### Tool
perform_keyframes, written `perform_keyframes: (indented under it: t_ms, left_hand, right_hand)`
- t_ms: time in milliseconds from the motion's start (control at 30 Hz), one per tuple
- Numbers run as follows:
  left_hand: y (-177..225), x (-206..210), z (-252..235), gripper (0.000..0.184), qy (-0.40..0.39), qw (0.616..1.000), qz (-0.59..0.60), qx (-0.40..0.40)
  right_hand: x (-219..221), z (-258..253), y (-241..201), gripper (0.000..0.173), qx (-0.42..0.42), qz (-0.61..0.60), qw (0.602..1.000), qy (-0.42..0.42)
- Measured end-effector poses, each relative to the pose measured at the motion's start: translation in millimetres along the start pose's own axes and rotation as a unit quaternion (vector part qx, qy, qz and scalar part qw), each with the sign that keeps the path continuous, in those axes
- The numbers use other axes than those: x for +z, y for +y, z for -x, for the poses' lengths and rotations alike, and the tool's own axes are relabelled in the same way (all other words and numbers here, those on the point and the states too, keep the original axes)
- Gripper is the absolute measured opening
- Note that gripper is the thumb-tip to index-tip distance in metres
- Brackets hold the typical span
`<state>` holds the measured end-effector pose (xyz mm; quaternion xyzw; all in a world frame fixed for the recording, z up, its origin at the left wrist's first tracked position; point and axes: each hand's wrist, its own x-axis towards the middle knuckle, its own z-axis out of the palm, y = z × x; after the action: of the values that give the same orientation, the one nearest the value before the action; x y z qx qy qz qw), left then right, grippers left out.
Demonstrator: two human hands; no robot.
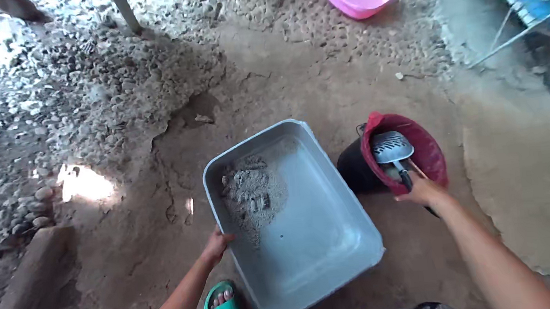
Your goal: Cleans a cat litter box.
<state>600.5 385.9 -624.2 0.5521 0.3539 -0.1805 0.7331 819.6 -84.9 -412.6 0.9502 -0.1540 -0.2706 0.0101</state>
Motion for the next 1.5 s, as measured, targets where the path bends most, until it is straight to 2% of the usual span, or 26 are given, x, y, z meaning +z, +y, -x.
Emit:
perform_keyframes:
  t_ms: [67,100,167,200,300,367,400,467,533,567,633,667,733,833,967,1033,1100,1200,1367,1500]
  left_hand:
    - [10,11,14,0.063,0.021,0.999,-0.027,-0.01]
    - [15,15,16,0.065,0.03,0.999,-0.034,-0.019]
    - [20,17,13,0.067,0.031,0.998,-0.044,-0.023]
    - [22,16,11,0.071,0.026,0.998,-0.05,-0.02]
    - [38,10,-2,0.083,0.016,0.999,-0.036,-0.002]
    - [47,2,-15,0.08,0.016,1.0,-0.019,0.018]
    - [48,-1,-20,0.08,0.014,0.999,-0.014,0.029]
    - [51,-5,-23,0.081,0.008,0.998,-0.011,0.055]
    - [60,-1,-14,0.083,0.0,0.996,-0.024,0.082]
    - [65,3,-7,0.085,-0.003,0.995,-0.033,0.095]
    - [72,11,11,0.086,-0.018,0.991,-0.056,0.124]
    - [76,14,20,0.086,-0.026,0.987,-0.07,0.143]
    - [83,23,42,0.084,-0.039,0.976,-0.1,0.188]
    - [87,38,76,0.08,-0.061,0.955,-0.136,0.257]
    - [82,55,102,0.078,-0.072,0.924,-0.176,0.333]
    - [81,56,102,0.078,-0.074,0.914,-0.19,0.352]
    - [84,56,100,0.079,-0.074,0.919,-0.187,0.338]
    - [86,53,93,0.081,-0.065,0.938,-0.163,0.298]
    - [85,35,45,0.088,-0.03,0.978,-0.083,0.186]
    - [59,12,-2,0.083,0.0,0.995,-0.031,0.095]
  right_hand:
    - [3,-5,-2,0.079,0.014,0.055,0.998,-0.009]
    - [-1,-3,2,0.073,0.006,0.035,0.999,-0.005]
    - [-12,18,16,0.065,-0.025,-0.074,0.997,0.008]
    - [-14,35,25,0.066,-0.033,-0.146,0.989,0.017]
    - [-11,85,49,0.076,-0.047,-0.315,0.946,0.068]
    - [5,113,63,0.071,-0.123,-0.407,0.901,0.08]
    - [15,127,65,0.066,-0.16,-0.46,0.872,0.055]
    - [40,156,59,0.057,-0.175,-0.571,0.798,-0.077]
    - [80,181,42,0.054,-0.105,-0.629,0.748,-0.182]
    - [103,191,34,0.053,-0.062,-0.623,0.751,-0.212]
    - [142,214,12,0.037,0.009,-0.546,0.798,-0.253]
    - [158,222,2,0.027,0.027,-0.505,0.818,-0.273]
    - [188,227,-10,0.02,0.019,-0.445,0.842,-0.304]
    - [203,226,-27,0.02,-0.012,-0.452,0.834,-0.316]
    - [188,216,-62,0.026,-0.038,-0.531,0.803,-0.268]
    - [183,208,-77,0.019,-0.047,-0.556,0.793,-0.242]
    - [184,192,-91,0.015,-0.069,-0.557,0.801,-0.208]
    - [189,159,-109,0.018,-0.112,-0.527,0.827,-0.159]
    - [201,142,-125,0.016,-0.114,-0.542,0.813,-0.182]
    - [203,144,-102,0.019,-0.112,-0.474,0.852,-0.194]
